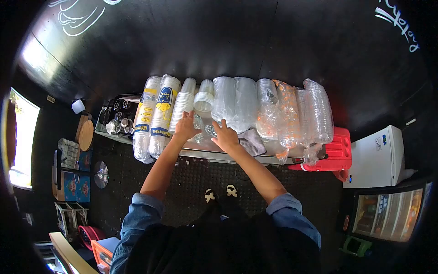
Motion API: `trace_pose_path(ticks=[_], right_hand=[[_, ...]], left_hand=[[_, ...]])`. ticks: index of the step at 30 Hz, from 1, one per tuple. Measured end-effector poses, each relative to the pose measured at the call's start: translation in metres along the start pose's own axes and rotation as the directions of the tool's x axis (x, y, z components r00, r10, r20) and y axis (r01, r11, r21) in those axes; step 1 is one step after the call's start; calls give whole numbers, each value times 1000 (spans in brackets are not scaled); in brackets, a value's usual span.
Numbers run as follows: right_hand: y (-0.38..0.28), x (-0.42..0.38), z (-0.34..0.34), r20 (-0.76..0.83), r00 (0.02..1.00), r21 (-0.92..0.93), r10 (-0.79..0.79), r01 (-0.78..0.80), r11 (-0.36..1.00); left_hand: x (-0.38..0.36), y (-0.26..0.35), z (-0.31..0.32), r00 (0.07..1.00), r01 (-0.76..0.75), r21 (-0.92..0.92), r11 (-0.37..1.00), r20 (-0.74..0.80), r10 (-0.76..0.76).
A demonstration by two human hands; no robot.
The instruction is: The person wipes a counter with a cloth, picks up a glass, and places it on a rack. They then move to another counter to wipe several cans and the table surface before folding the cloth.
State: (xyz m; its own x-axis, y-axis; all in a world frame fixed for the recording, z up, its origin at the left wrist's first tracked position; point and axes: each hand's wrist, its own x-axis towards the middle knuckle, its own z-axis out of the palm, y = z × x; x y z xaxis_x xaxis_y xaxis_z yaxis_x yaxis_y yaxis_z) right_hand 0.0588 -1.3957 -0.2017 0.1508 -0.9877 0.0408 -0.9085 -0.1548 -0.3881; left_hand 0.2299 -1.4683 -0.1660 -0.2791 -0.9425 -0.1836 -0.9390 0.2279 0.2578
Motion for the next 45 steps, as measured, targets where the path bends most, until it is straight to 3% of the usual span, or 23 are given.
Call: trace_pose_path(ticks=[3, 11, 13, 16, 17, 19, 20, 23, 25, 27, 28, 29, 31, 33, 36, 39, 43, 45], right_hand=[[2, -8, -6, -3, 1000, 49, -5, 5, 999], [13, -43, -19, -60, 998, 238, 7, 7, 971], [13, -55, -23, -67, 998, 260, 5, 12, 965], [10, -66, -29, -236, 971, 300, -45, 117, 947], [7, -70, -33, -241, 969, 299, -56, 129, 945], [-11, -78, -55, -141, 990, 498, 28, 47, 866], [-15, -78, -53, -277, 959, 451, -54, 179, 875], [-45, -81, -61, -311, 948, 454, -71, 214, 865], [-72, -80, -60, -354, 933, 497, -64, 246, 832], [-98, -75, -49, -283, 959, 644, -27, 211, 735], [-120, -75, -48, -207, 978, 770, 31, 143, 622], [-137, -70, -39, -267, 964, 777, 2, 214, 592], [-184, -68, -34, -123, 991, 906, 58, 88, 415], [-220, -53, -8, -150, 988, 921, 32, 128, 369], [-279, -35, 18, 33, 987, 989, 154, -55, 137], [-318, -13, 40, 36, 988, 994, 151, -50, 95], [-354, 30, 50, -13, 993, 977, 113, -11, 213], [-363, 68, 56, -56, 995, 959, 86, 30, 283]], left_hand=[[6, 3, 7, 994, 105, 55, 993, 10, -106], [-35, 8, 14, 988, 8, -6, 1000, -152, -9], [-53, 12, 0, 979, 1, -122, 993, -204, -26], [-87, 8, -21, 962, -35, -186, 982, -271, -17], [-100, 4, -28, 956, -61, -223, 973, -293, -7], [-129, -9, -43, 933, -75, -286, 955, -357, -33], [-145, -19, -50, 906, -108, -333, 937, -421, -45], [-191, -60, -65, 821, -180, -451, 875, -559, -119], [-221, -96, -70, 804, -141, -564, 813, -545, -239], [-253, -130, -81, 790, -134, -700, 701, -503, -351], [-266, -153, -83, 771, -134, -685, 716, -527, -359], [-277, -175, -84, 749, -140, -703, 698, -536, -389], [-303, -211, -99, 712, -112, -679, 726, -564, -418], [-323, -246, -112, 679, -120, -671, 732, -593, -433], [-345, -299, -117, 652, -123, -693, 711, -596, -468], [-343, -339, -121, 650, -135, -707, 694, -592, -476], [-312, -375, -126, 647, -170, -706, 687, -606, -463], [-282, -394, -126, 656, -112, -575, 811, -656, -374]])
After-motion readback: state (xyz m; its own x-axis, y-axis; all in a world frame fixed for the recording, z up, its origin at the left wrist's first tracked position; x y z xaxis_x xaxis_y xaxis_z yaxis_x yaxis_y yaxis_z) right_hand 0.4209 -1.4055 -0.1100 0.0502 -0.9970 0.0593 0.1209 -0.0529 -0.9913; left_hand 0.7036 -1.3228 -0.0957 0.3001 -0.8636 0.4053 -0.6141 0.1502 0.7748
